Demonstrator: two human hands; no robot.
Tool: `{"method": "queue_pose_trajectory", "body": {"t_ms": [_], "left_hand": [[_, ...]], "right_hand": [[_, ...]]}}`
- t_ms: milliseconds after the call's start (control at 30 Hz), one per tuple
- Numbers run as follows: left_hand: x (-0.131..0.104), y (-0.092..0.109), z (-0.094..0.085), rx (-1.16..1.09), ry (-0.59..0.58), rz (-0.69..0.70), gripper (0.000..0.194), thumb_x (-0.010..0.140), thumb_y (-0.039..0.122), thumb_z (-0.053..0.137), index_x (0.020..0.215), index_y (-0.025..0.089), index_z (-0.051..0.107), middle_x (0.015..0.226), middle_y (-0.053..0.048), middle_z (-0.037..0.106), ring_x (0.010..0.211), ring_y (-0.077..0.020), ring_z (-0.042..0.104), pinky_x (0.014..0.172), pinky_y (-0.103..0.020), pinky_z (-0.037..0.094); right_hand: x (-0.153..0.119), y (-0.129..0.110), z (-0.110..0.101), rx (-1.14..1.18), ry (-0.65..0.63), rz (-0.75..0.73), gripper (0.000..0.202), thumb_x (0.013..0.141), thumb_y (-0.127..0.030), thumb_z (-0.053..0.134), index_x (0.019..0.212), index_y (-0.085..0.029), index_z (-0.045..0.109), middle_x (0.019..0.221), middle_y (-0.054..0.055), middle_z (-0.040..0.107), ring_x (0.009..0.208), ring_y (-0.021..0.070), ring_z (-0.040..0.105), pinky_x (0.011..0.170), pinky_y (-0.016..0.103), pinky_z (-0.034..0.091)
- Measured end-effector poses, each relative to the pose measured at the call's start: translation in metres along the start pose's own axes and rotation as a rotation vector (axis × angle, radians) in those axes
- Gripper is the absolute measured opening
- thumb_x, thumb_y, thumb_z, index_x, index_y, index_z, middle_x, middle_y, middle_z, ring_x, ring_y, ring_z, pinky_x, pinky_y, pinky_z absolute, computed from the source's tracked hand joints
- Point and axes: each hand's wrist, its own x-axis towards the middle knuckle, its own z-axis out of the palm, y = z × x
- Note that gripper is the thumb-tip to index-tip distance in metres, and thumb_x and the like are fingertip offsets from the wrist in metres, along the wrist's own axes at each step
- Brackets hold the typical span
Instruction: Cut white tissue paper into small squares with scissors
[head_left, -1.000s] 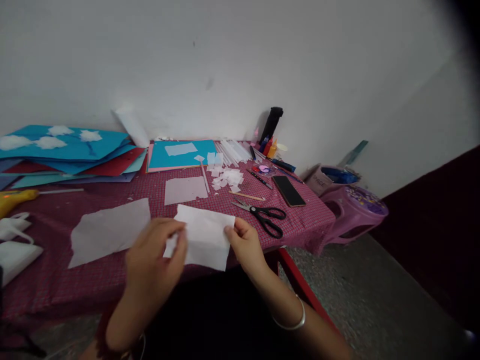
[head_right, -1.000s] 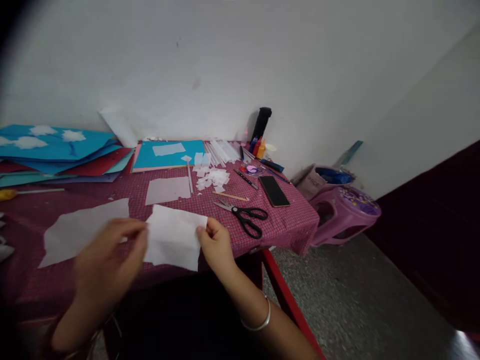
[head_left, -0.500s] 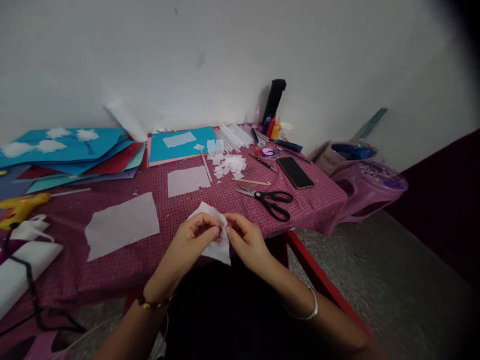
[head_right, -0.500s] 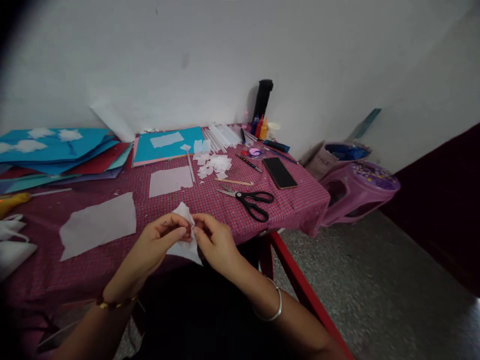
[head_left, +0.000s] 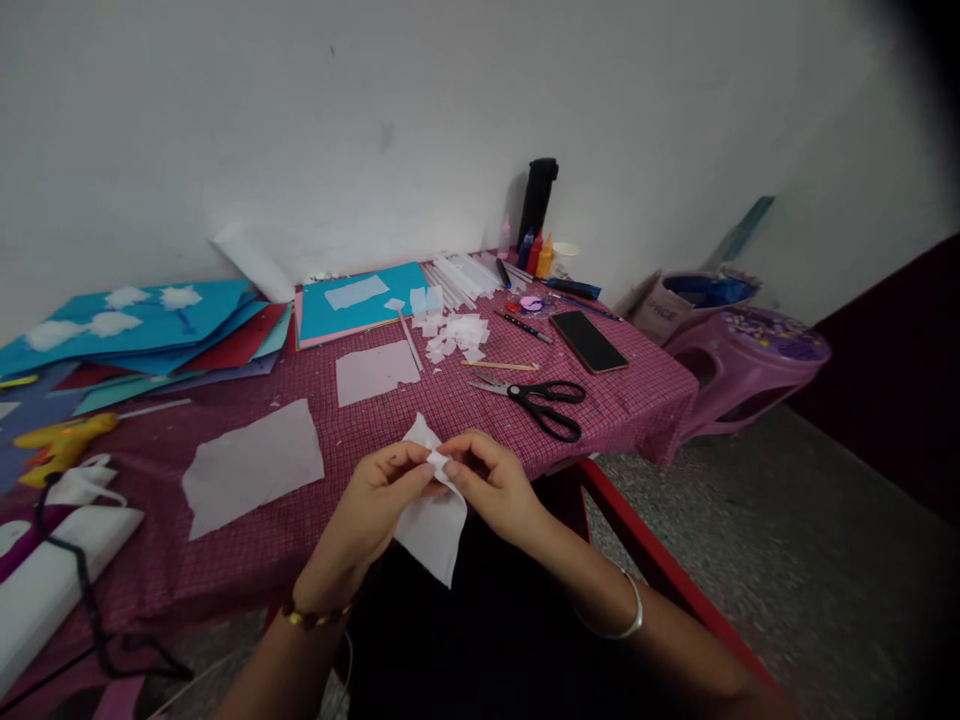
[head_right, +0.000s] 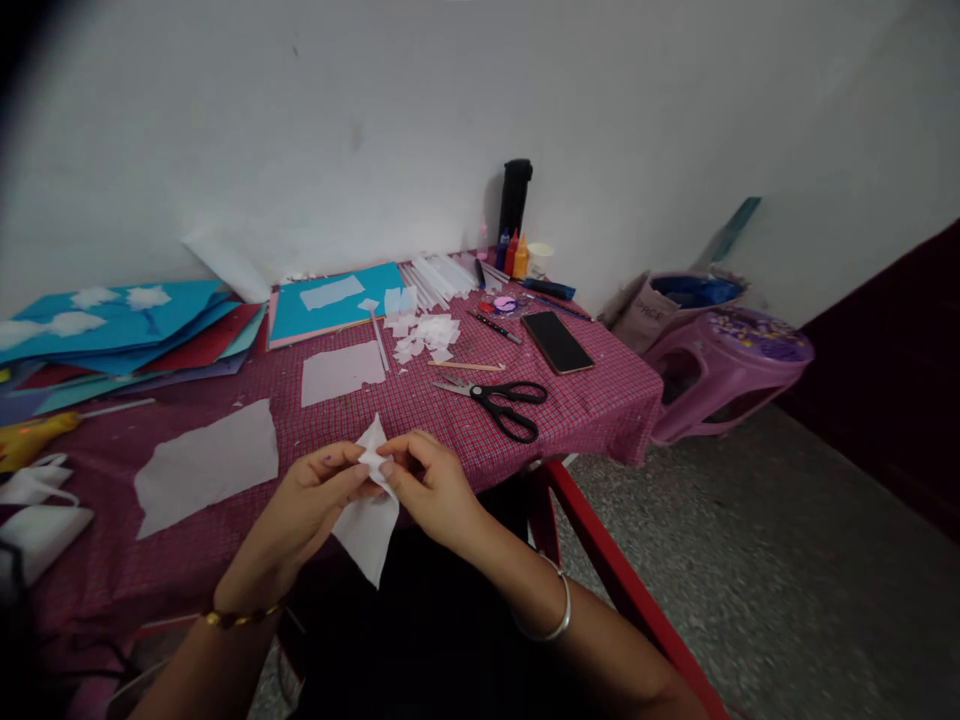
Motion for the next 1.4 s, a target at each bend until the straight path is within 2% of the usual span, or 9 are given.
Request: {"method": "queue_pose_trajectory", "body": {"t_ms": [133,233,333,500,633,800,1067,1400], "left_hand": [[0.001,-0.003,0.001,0.008,0.02,0.021,0.014,0.068,0.023,0.074,0.072,0.014,0.064,0.066,0.002,0.063,0.061,-0.0092,0.058,0.062,-0.02,0.048],[0.002,-0.006,0.002,0.029,0.045,0.055,0.014,0.069,0.023,0.073,0.072,0.015,0.063,0.066,0.002,0.062,0.061,-0.0091,0.058,0.063,-0.02,0.047],[0.002,-0.007,0.004,0.033,0.046,0.09,0.012,0.07,0.022,0.072,0.07,0.015,0.063,0.065,0.003,0.06,0.062,-0.0079,0.055,0.062,-0.019,0.045],[0.006,-0.01,0.005,-0.049,0.035,0.062,0.012,0.07,0.024,0.072,0.073,0.015,0.065,0.069,0.002,0.062,0.064,-0.0082,0.056,0.065,-0.02,0.047],[0.007,-0.011,0.003,0.041,0.033,0.105,0.009,0.069,0.021,0.073,0.071,0.014,0.066,0.066,0.002,0.063,0.062,-0.0078,0.056,0.064,-0.019,0.046],[0.006,-0.007,0.003,0.136,0.07,0.069,0.01,0.067,0.022,0.072,0.066,0.014,0.066,0.06,0.002,0.062,0.055,-0.0081,0.056,0.057,-0.019,0.047],[0.005,-0.008,0.003,0.085,0.071,0.079,0.006,0.067,0.018,0.067,0.063,0.015,0.065,0.055,0.004,0.061,0.052,-0.0077,0.057,0.056,-0.019,0.046],[0.007,-0.01,-0.002,0.029,0.107,0.114,0.006,0.068,0.016,0.068,0.063,0.015,0.065,0.056,0.004,0.062,0.053,-0.0069,0.056,0.057,-0.018,0.045]], "right_hand": [[0.001,0.002,0.003,0.058,0.11,-0.014,0.006,0.083,-0.022,0.059,0.089,-0.022,0.058,0.08,-0.001,0.053,0.073,0.0147,0.052,0.065,0.028,0.041],[0.002,0.0,0.004,0.066,0.167,-0.082,0.007,0.081,-0.017,0.058,0.08,-0.022,0.054,0.08,-0.001,0.052,0.075,0.0152,0.052,0.068,0.028,0.042],[0.003,-0.002,0.003,0.038,0.128,-0.131,0.008,0.08,-0.014,0.057,0.077,-0.022,0.057,0.081,0.0,0.055,0.079,0.0161,0.054,0.071,0.03,0.043],[0.004,-0.003,0.004,0.039,0.118,-0.096,0.009,0.081,-0.016,0.056,0.081,-0.022,0.062,0.082,0.002,0.057,0.081,0.0174,0.056,0.071,0.031,0.044],[0.005,-0.001,0.004,0.05,0.107,-0.077,0.008,0.08,-0.017,0.057,0.082,-0.022,0.063,0.081,0.002,0.058,0.079,0.0171,0.056,0.071,0.031,0.045],[0.004,0.002,0.005,0.055,0.075,-0.065,0.007,0.082,-0.018,0.057,0.081,-0.022,0.063,0.079,0.001,0.059,0.078,0.0167,0.057,0.072,0.03,0.045],[0.005,0.002,0.002,0.172,0.038,-0.052,0.008,0.082,-0.021,0.059,0.083,-0.022,0.067,0.08,0.001,0.06,0.077,0.0161,0.057,0.07,0.03,0.043],[0.016,-0.001,0.003,0.107,-0.018,-0.066,0.009,0.081,-0.019,0.059,0.083,-0.023,0.066,0.081,0.001,0.06,0.079,0.0163,0.057,0.072,0.031,0.045]]}}
